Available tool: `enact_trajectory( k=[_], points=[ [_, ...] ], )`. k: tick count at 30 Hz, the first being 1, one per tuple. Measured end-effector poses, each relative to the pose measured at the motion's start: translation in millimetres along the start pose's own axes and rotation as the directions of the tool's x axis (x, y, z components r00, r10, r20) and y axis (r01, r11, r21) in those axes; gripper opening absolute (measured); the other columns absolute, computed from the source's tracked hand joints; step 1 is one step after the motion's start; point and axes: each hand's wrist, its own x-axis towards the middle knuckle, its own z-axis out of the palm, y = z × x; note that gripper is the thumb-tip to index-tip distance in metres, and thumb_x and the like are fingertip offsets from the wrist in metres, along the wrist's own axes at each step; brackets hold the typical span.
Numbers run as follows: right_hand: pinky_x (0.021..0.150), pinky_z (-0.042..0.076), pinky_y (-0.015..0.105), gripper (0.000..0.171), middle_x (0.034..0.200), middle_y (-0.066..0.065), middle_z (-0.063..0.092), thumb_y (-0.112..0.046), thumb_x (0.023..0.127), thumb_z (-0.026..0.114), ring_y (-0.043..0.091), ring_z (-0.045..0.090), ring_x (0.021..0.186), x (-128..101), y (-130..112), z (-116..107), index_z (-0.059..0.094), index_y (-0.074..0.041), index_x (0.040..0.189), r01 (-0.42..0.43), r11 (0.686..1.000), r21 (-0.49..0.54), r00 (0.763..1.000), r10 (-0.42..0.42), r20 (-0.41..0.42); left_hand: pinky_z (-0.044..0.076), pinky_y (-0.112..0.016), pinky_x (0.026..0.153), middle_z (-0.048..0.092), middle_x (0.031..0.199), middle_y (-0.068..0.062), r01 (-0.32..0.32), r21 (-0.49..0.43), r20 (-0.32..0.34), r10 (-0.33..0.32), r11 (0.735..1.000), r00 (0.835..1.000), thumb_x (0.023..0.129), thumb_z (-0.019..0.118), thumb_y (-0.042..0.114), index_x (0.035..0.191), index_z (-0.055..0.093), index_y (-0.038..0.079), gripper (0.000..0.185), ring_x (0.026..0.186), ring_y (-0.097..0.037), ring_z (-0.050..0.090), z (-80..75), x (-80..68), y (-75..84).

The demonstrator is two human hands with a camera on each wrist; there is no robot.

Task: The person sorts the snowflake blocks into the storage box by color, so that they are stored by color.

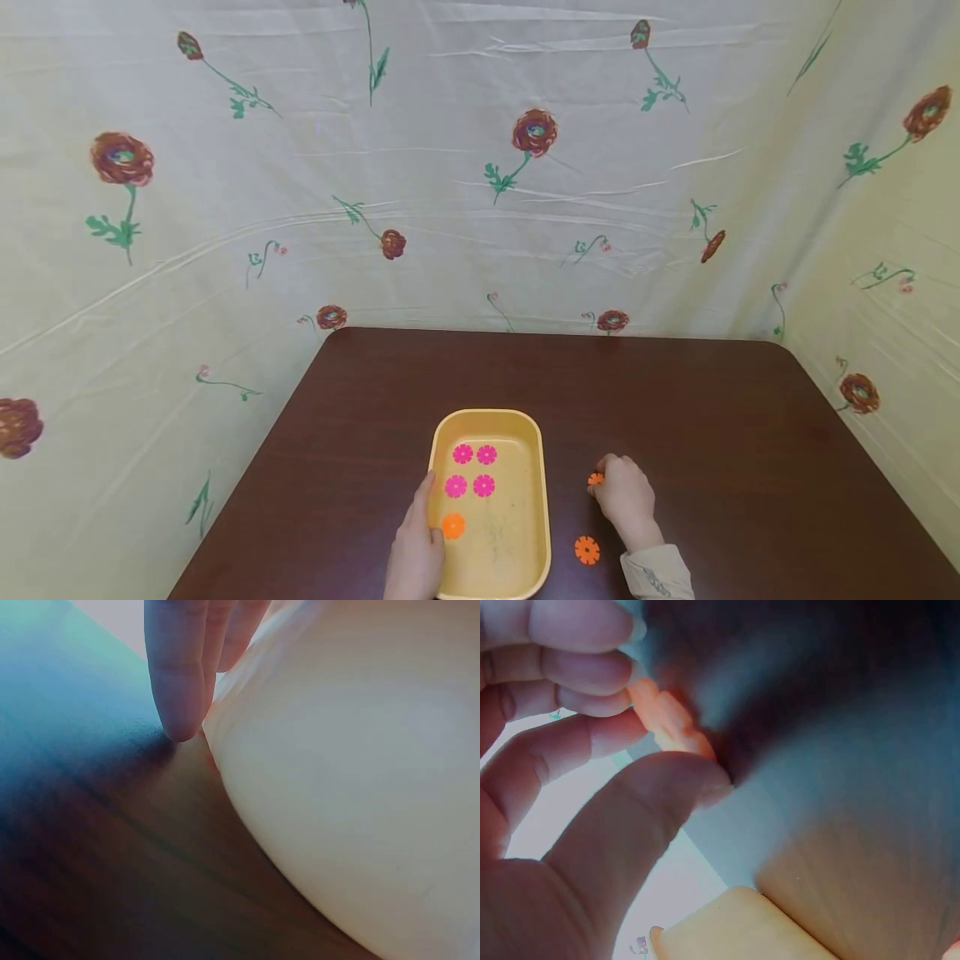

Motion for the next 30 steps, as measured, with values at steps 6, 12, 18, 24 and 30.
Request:
enact_trajectory(
  k=[6, 12, 18, 24, 30],
  points=[
    [0.058, 0.046, 0.042, 0.024, 0.075, 0.01, 0.057, -0.012, 0.065, 0.08, 0.027, 0.057, 0.066, -0.3, 3.5, 0.2, 0.063, -0.003, 0.081, -0.013, 0.999, 0.052, 0.999, 0.014, -0.032, 0.046, -0.049, 0.069, 0.053, 0.124, -0.019, -0.002, 0.0, -0.001, 0.002, 1.0, 1.0, 0.075, 0.049, -0.006, 0.139, 0.036, 0.015, 0.068, 0.089, -0.036, 0.06, -1.2, -1.0, 1.1],
    [0.05, 0.043, 0.033, 0.018, 0.066, 0.004, 0.059, -0.008, 0.069, 0.076, 0.019, 0.053, 0.056, 0.1, 4.4, -5.9, 0.06, -0.004, 0.074, -0.044, 0.988, 0.146, 0.999, 0.047, -0.02, 0.046, -0.048, 0.069, 0.053, 0.124, -0.019, -0.017, 0.0, -0.011, 0.017, 1.0, 1.0, 0.075, 0.049, -0.006, 0.138, 0.037, 0.015, 0.068, 0.09, -0.036, 0.06, -1.9, -2.3, 2.1],
    [0.046, 0.038, 0.029, 0.016, 0.06, 0.001, 0.057, -0.011, 0.071, 0.074, 0.017, 0.048, 0.052, -1.4, 4.6, -11.9, 0.059, -0.007, 0.064, -0.064, 0.983, 0.172, 0.998, 0.063, 0.011, 0.046, -0.047, 0.068, 0.053, 0.124, -0.019, -0.025, -0.003, -0.006, 0.025, 1.0, 1.0, 0.075, 0.049, -0.006, 0.139, 0.036, 0.015, 0.068, 0.089, -0.035, 0.06, -3.8, -2.4, 3.8],
    [0.048, 0.039, 0.028, 0.015, 0.062, 0.002, 0.057, -0.01, 0.074, 0.072, 0.016, 0.047, 0.053, -2.7, 6.4, -15.7, 0.061, -0.006, 0.066, -0.081, 0.974, 0.211, 0.994, 0.065, 0.083, 0.046, -0.047, 0.066, 0.053, 0.124, -0.018, -0.016, 0.002, -0.008, 0.016, 1.0, 1.0, 0.075, 0.049, -0.006, 0.139, 0.036, 0.016, 0.068, 0.088, -0.036, 0.06, -4.1, -3.2, 4.0],
    [0.046, 0.041, 0.027, 0.012, 0.06, 0.002, 0.056, -0.01, 0.077, 0.068, 0.014, 0.049, 0.05, 3.2, 8.9, -23.5, 0.061, -0.005, 0.069, -0.062, 0.97, 0.236, 0.996, 0.046, 0.075, 0.046, -0.047, 0.068, 0.053, 0.124, -0.018, -0.016, 0.002, -0.01, 0.016, 1.0, 1.0, 0.075, 0.049, -0.006, 0.138, 0.037, 0.016, 0.068, 0.09, -0.036, 0.06, -3.0, -1.2, 2.8]
  ],
)
